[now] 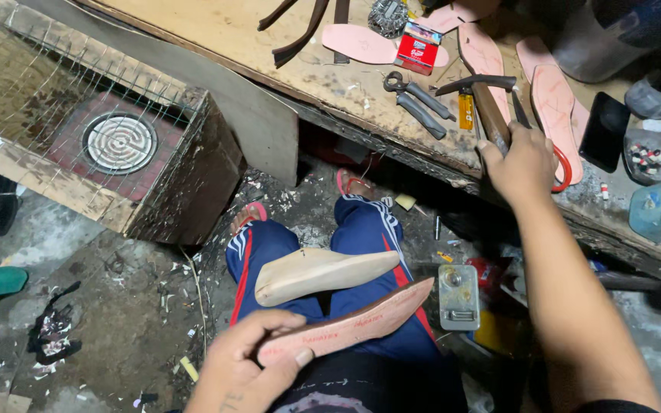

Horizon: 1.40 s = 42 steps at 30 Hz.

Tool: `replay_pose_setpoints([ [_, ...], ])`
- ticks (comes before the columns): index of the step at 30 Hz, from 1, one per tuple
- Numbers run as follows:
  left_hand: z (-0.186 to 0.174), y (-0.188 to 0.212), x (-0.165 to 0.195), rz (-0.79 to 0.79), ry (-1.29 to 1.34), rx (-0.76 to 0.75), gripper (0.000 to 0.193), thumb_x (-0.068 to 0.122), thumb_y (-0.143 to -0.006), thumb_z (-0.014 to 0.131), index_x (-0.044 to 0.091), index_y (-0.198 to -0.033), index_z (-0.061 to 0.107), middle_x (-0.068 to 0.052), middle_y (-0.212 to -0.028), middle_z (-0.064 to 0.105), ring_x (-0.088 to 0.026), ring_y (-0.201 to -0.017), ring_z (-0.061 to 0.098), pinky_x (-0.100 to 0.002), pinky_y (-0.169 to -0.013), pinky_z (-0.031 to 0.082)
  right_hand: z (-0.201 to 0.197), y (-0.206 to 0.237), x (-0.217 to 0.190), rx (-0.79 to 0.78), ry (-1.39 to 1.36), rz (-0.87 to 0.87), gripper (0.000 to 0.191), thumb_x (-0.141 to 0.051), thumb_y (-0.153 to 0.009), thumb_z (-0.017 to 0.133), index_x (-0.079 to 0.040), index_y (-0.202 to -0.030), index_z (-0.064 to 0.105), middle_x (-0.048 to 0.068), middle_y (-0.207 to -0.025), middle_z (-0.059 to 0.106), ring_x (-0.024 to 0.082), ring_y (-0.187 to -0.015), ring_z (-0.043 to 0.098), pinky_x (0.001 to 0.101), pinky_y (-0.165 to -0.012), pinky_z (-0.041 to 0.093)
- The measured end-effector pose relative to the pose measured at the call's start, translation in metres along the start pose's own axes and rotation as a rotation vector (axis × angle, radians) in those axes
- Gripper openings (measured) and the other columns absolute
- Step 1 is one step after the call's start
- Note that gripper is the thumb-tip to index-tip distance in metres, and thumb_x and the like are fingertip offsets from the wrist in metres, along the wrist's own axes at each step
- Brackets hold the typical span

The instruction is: The person sits on the floor of a shoe workshop and assembles a shoe. They hammer an insole onto a wooden shoe last, press and fit the insole board, pull a black fabric upper over the last, and trim excess material with red-handled scissors.

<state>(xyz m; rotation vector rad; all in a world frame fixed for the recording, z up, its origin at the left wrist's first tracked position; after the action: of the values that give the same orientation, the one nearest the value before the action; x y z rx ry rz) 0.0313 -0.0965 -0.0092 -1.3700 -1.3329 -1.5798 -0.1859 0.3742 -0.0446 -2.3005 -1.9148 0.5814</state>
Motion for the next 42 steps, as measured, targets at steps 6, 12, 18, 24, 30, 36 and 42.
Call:
replay_pose_setpoints([
  [6, -0.050, 0.009, 0.054, 0.216, 0.521, 0.244, 0.030, 0.015, -0.095, 0.067, -0.005, -0.117, 0.063, -0.021, -0.105, 0.073, -0.028, -0.096, 0.075, -0.044, -0.087, 0.063, -0.022, -0.013, 0.000, 0.069, -0.049, -0.043, 0.041, -0.036, -0.098, 0.076, 0.000, -0.117, 0.075, 0.026, -0.107, 0.071, 0.045, -0.101, 0.064, 0.0531, -0.093, 0.049],
  [12, -0.057, -0.016, 0.071, 0.119, 0.609, 0.212, 0.031, 0.018, -0.099, 0.056, -0.001, -0.123, 0.053, -0.021, -0.104, 0.073, -0.029, -0.093, 0.075, -0.044, -0.085, 0.063, -0.060, 0.074, -0.071, -0.058, -1.333, 0.123, 0.021, -0.011, -0.110, 0.059, 0.005, -0.123, 0.058, 0.010, -0.106, 0.067, 0.018, -0.094, 0.064, 0.0355, -0.095, 0.055],
  [18, -0.032, -0.027, 0.066, 0.103, 0.548, 0.067, 0.029, 0.021, -0.103, 0.054, -0.002, -0.122, 0.056, -0.015, -0.103, 0.071, -0.022, -0.090, 0.072, -0.037, -0.082, 0.061, -0.076, 0.186, -0.202, -0.557, -1.599, 0.192, 0.056, -0.022, -0.102, 0.056, 0.004, -0.150, 0.044, 0.015, -0.096, 0.066, 0.021, -0.075, 0.065, 0.0349, -0.070, 0.057],
  [24, -0.021, -0.021, 0.074, 0.191, 0.293, 0.013, 0.027, 0.021, -0.105, 0.056, -0.002, -0.118, 0.060, -0.010, -0.101, 0.071, -0.016, -0.091, 0.070, -0.032, -0.084, 0.060, -0.087, 0.208, -0.239, -0.729, -1.570, 0.263, 0.074, -0.018, -0.097, 0.058, -0.002, -0.165, 0.031, 0.016, -0.091, 0.067, 0.020, -0.069, 0.065, 0.0332, -0.064, 0.056],
  [30, -0.042, -0.001, 0.096, 0.357, -0.220, 0.135, 0.023, 0.019, -0.102, 0.058, 0.004, -0.118, 0.065, -0.010, -0.102, 0.074, -0.022, -0.095, 0.075, -0.034, -0.086, 0.059, -0.114, 0.205, -0.230, -0.629, -1.246, 0.256, 0.069, -0.006, -0.089, 0.059, 0.000, -0.156, 0.046, 0.014, -0.093, 0.071, 0.018, -0.069, 0.066, 0.0319, -0.064, 0.056],
  [36, -0.045, 0.011, 0.113, 0.464, -0.415, 0.201, 0.020, 0.016, -0.101, 0.060, 0.008, -0.119, 0.065, -0.012, -0.108, 0.074, -0.030, -0.100, 0.074, -0.037, -0.087, 0.057, -0.149, 0.197, -0.253, -0.514, -0.903, -0.091, 0.047, -0.005, -0.085, 0.064, 0.004, -0.130, 0.065, 0.010, -0.095, 0.072, 0.014, -0.074, 0.070, 0.0275, -0.070, 0.057],
  [42, -0.042, 0.005, 0.102, 0.359, -0.214, 0.185, 0.023, 0.020, -0.103, 0.057, 0.004, -0.118, 0.065, -0.011, -0.101, 0.073, -0.024, -0.093, 0.073, -0.036, -0.084, 0.058, -0.161, 0.198, -0.265, -0.397, -0.935, -0.305, 0.047, -0.007, -0.088, 0.065, 0.000, -0.135, 0.059, 0.011, -0.101, 0.070, 0.016, -0.083, 0.068, 0.0287, -0.077, 0.054],
])
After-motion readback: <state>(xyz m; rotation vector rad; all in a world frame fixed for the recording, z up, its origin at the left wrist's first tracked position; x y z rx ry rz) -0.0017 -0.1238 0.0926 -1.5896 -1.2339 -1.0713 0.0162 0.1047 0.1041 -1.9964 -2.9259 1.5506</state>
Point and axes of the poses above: each hand's wrist, its own y-axis away from the middle knuckle, its own z-axis out of the palm, x = y × z, the point moved 9 cm from there along -y, towards the middle knuckle
